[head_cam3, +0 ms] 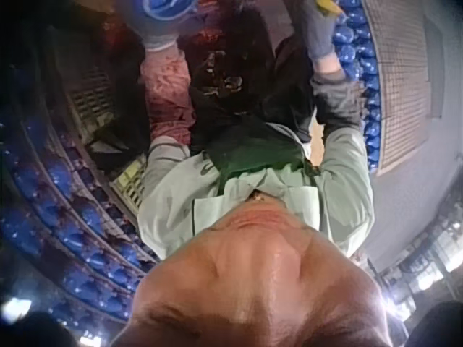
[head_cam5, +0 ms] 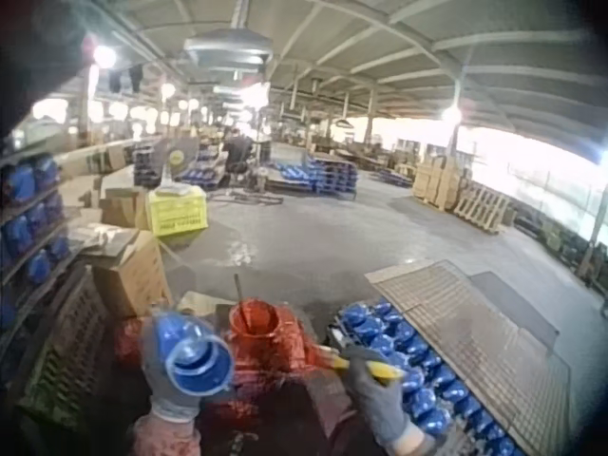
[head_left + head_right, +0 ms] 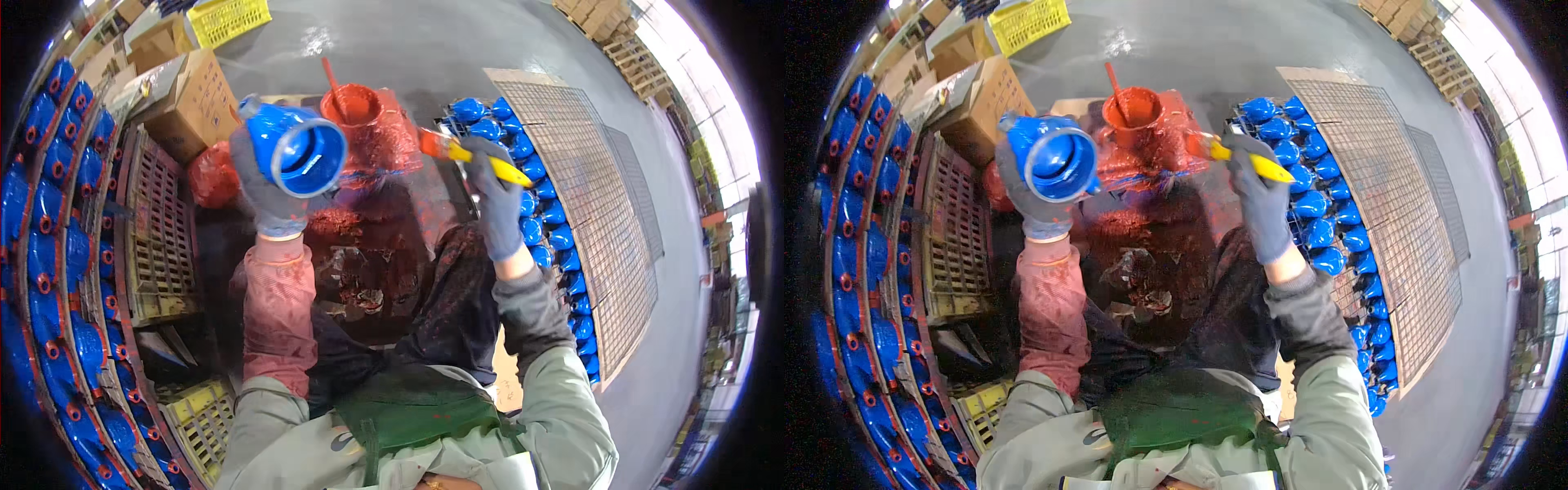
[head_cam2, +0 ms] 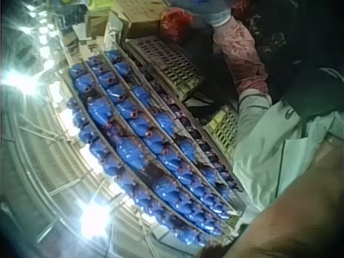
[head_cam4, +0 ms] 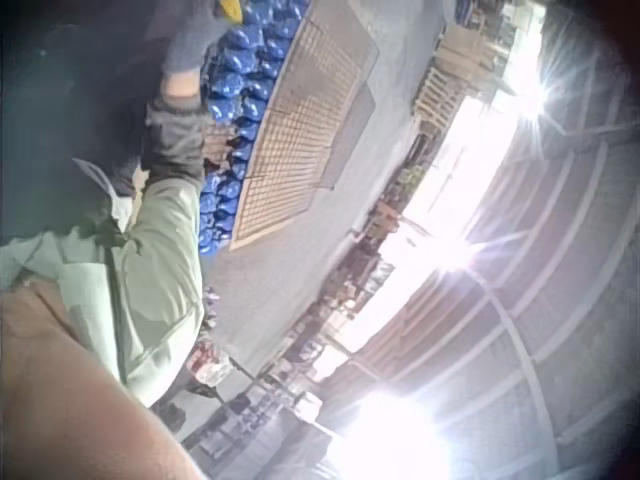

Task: The person applies red paint to blue industrial components using a paint brush, then places each painted component onto a drying rack.

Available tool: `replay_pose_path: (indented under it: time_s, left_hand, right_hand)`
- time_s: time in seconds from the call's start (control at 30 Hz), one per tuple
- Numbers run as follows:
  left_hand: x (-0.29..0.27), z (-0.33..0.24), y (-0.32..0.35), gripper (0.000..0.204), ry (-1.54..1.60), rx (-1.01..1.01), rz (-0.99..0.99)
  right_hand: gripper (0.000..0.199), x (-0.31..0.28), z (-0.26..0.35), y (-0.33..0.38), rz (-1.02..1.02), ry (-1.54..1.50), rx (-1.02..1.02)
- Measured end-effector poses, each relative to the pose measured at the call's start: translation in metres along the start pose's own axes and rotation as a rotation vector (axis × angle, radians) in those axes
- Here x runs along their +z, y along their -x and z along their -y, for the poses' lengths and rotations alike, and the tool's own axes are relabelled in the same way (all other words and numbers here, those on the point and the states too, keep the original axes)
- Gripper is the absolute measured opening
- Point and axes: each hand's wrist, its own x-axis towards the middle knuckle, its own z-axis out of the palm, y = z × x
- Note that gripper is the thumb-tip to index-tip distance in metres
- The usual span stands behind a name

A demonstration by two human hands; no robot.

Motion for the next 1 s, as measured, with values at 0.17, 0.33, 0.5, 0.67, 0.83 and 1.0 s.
replay_pose_path:
  time_s: [0.17, 0.33, 0.5, 0.67, 0.83, 1.0]
  left_hand:
    - [-0.060, -0.024, -0.017, 0.058, 1.216, -0.287, 0.099]
    - [-0.065, -0.055, -0.017, 0.065, 1.004, -0.211, -0.009]
    - [-0.060, -0.063, -0.019, 0.066, 0.870, -0.150, -0.140]
    - [-0.057, -0.053, -0.013, 0.067, 0.930, -0.217, -0.122]
    - [-0.053, -0.043, -0.011, 0.076, 1.243, -0.392, 0.243]
    - [-0.051, -0.025, 0.000, 0.077, 0.755, -0.371, 0.254]
  right_hand:
    - [0.024, 0.062, -0.093, -0.085, 0.088, 0.068, 0.045]
    - [0.026, 0.089, -0.164, -0.153, 0.144, 0.481, -0.243]
    - [0.030, 0.094, -0.203, -0.180, 0.131, 0.596, -0.096]
    - [0.019, 0.069, -0.185, -0.169, 0.040, 0.025, 0.145]
    - [0.028, 0.043, -0.165, -0.136, -0.075, 0.109, 0.124]
    - [0.032, 0.037, -0.154, -0.119, -0.118, 0.062, 0.133]
